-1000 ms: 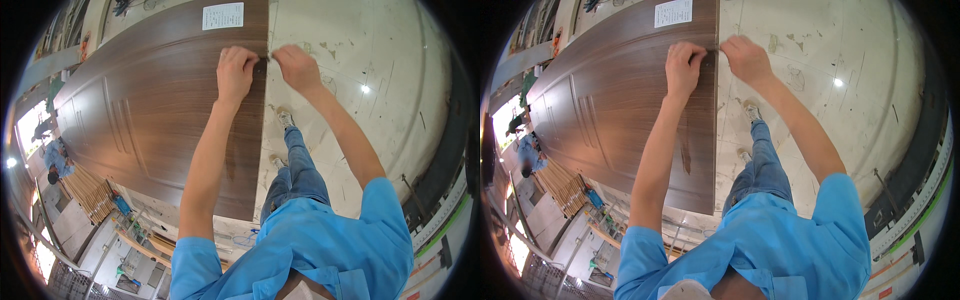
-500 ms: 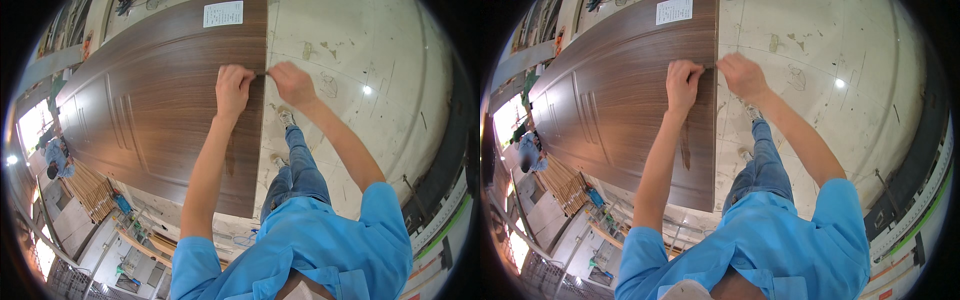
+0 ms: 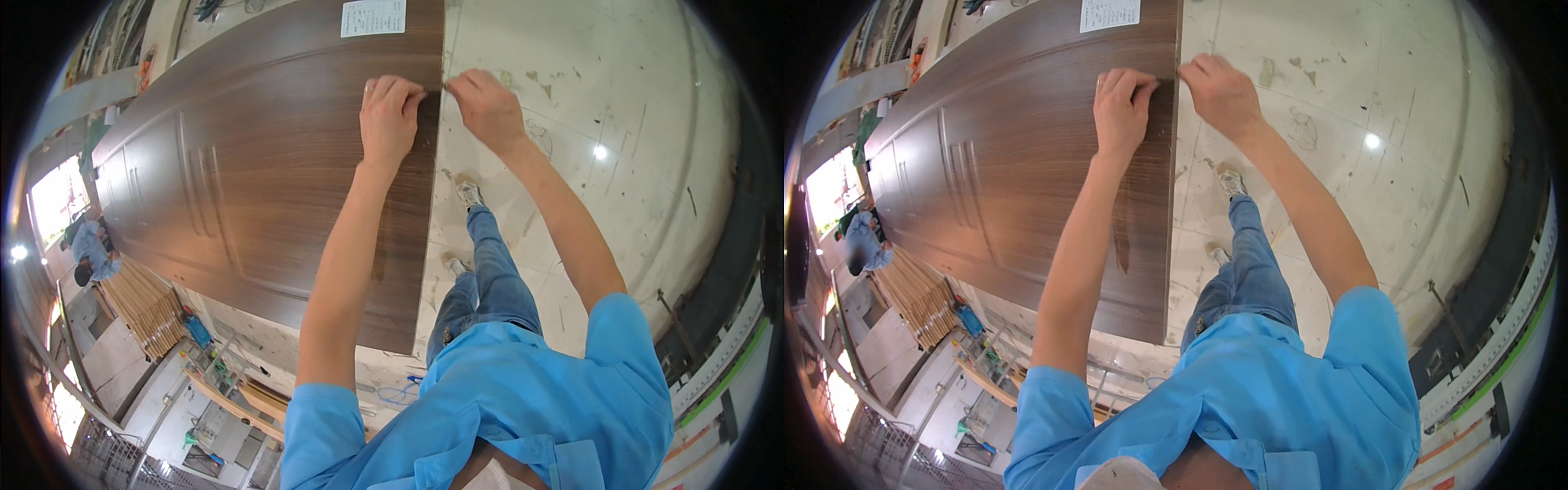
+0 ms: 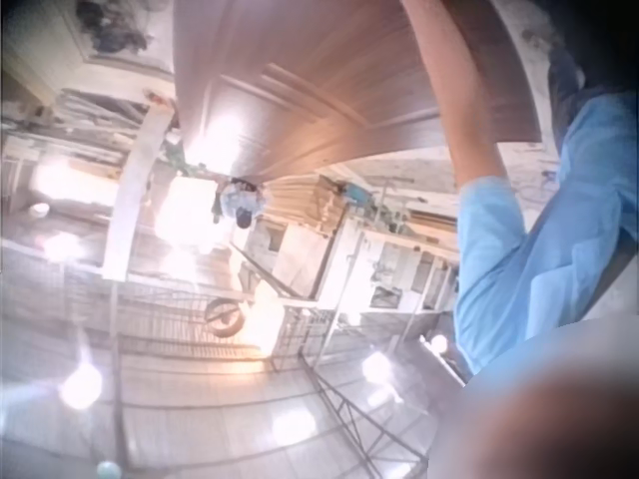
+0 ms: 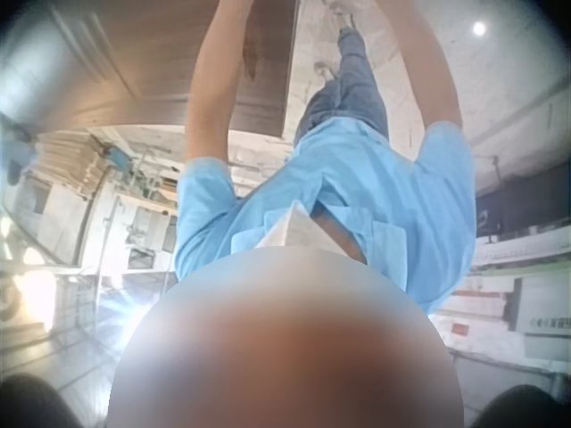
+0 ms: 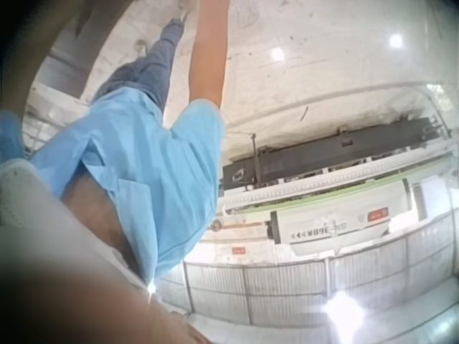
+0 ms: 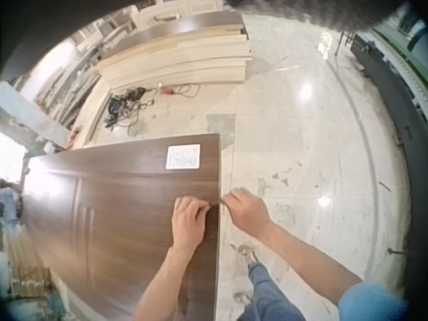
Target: The person uses a utility knife to trim the edges of a large wooden panel. They repeatedly run the blade along the panel's perimeter, removing thin strips of material. The person repositions the panel and continues trimming different edges.
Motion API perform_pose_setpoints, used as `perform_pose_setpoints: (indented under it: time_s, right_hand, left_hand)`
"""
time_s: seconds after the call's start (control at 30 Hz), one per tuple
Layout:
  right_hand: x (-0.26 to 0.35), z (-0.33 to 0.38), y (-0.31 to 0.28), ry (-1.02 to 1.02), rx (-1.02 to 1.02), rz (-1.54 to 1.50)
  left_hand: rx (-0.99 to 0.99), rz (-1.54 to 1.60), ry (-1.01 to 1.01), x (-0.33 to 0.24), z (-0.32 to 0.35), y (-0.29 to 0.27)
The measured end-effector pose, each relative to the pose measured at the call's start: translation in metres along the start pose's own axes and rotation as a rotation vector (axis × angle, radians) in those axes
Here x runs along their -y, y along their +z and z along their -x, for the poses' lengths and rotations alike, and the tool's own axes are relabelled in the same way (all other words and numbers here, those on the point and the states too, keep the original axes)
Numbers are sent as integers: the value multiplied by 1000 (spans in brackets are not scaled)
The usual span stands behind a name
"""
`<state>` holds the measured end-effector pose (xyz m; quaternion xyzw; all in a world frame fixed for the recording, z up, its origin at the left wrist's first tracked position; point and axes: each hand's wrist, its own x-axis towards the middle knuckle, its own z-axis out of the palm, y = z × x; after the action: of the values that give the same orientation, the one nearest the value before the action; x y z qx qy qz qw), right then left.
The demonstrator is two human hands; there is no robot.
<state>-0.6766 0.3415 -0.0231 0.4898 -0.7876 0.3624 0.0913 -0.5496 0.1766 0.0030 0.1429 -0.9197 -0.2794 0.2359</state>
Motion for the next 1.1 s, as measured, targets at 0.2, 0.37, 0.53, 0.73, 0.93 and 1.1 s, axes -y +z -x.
perform_pose_setpoints:
  time_s: [0.2, 0.37, 0.53, 0.73, 0.93, 1.1]
  right_hand:
    - [20, 25, -5, 12, 75, -16]
    - [51, 50, -23, 9, 206, -86]
    - [13, 8, -4, 14, 98, 1]
    - [38, 38, -8, -31, 124, -82]
    - [103, 111, -31, -44, 229, -203]
    - [88, 94, -29, -10, 249, -142]
  left_hand:
    - [30, 18, 3, -1, 21, -5]
    - [96, 103, -85, -27, 73, -33]
    - [13, -6, -56, -6, 14, -10]
    - [67, 36, -55, -2, 48, -20]
    - [164, 75, -110, -37, 145, -62]
    - [130, 56, -99, -34, 128, -56]
